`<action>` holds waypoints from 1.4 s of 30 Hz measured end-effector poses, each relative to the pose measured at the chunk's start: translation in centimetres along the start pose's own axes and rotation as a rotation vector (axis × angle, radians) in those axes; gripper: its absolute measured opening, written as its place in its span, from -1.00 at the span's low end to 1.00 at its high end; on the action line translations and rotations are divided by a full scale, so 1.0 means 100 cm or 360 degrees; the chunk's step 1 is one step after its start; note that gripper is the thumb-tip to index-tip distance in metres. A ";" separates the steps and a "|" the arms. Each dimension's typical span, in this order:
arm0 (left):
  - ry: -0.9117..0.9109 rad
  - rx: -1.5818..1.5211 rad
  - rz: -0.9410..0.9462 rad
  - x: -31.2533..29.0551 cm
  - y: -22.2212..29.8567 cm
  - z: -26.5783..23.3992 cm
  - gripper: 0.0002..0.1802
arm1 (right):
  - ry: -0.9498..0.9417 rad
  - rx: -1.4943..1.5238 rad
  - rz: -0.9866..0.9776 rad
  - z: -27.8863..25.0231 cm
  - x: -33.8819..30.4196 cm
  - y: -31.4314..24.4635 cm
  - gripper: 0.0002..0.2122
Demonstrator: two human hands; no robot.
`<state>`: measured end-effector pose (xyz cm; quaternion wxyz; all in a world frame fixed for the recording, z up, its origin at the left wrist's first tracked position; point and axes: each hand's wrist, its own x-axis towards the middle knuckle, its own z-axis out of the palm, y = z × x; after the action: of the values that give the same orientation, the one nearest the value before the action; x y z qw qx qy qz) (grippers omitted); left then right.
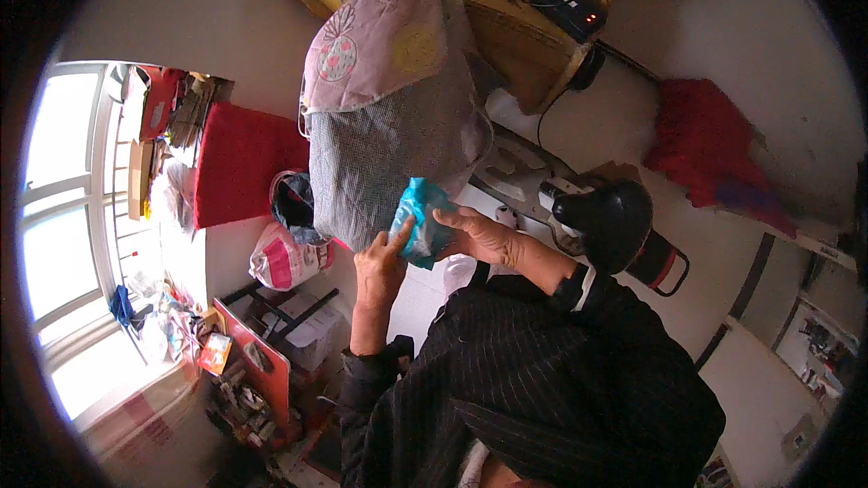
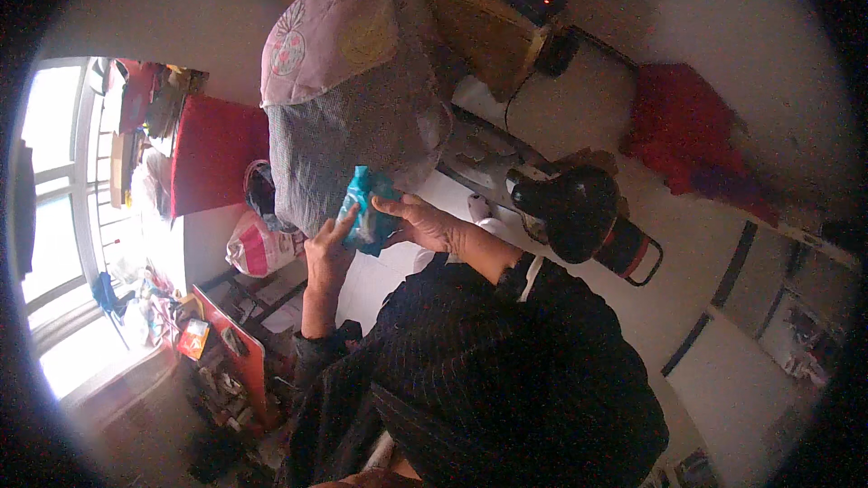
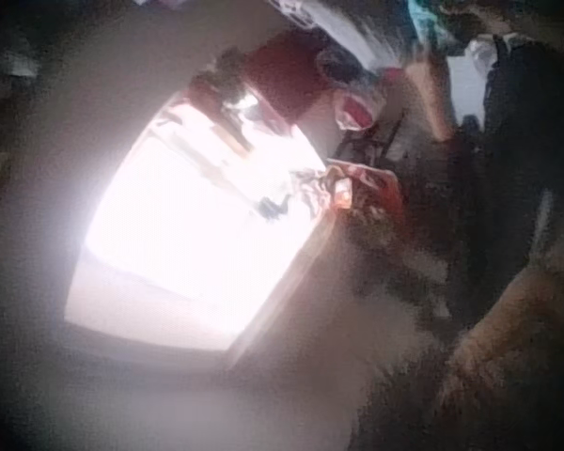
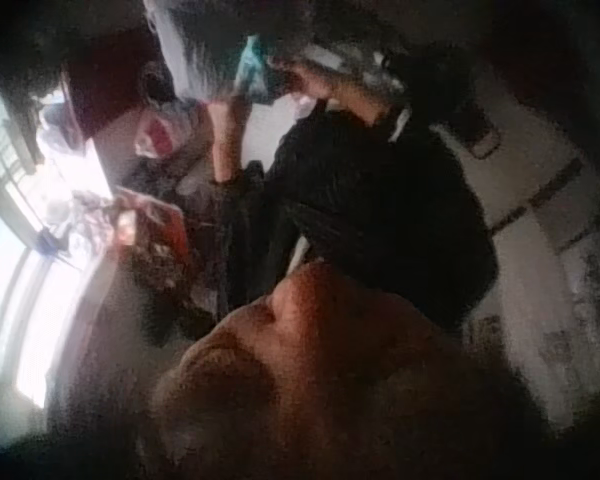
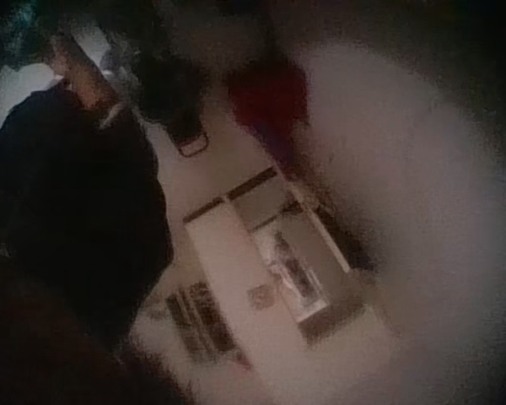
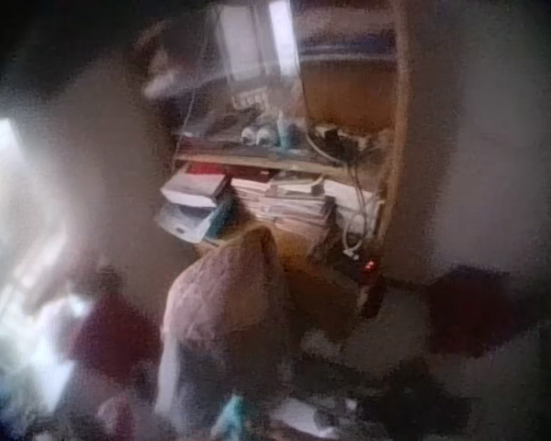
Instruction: The person removes a blue plastic bag from a pillowcase, then takes out several face masks. They walk to a door and hang one mask on the handle, then continue walking while holding the remaining masks.
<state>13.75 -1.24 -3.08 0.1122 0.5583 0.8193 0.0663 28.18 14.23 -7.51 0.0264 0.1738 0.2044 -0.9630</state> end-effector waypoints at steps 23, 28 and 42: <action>-0.0325 -0.0176 0.0135 0.042 0.030 0.073 -0.19 | 0.0948 -0.0744 -0.0237 -0.102 0.015 0.018 -0.77; -0.0109 -0.0558 0.0035 0.058 0.028 0.084 -0.24 | 0.0931 -0.0892 -0.0470 -0.126 0.024 -0.001 -0.82; -0.0926 -0.0815 -0.0726 0.096 0.015 0.134 -0.16 | 0.1275 -0.1040 -0.0309 -0.180 0.101 -0.063 -0.69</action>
<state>15.13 8.04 -16.73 0.4842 0.3130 0.8130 0.0807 23.77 27.40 -24.00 -0.0905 0.4913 0.5033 -0.7051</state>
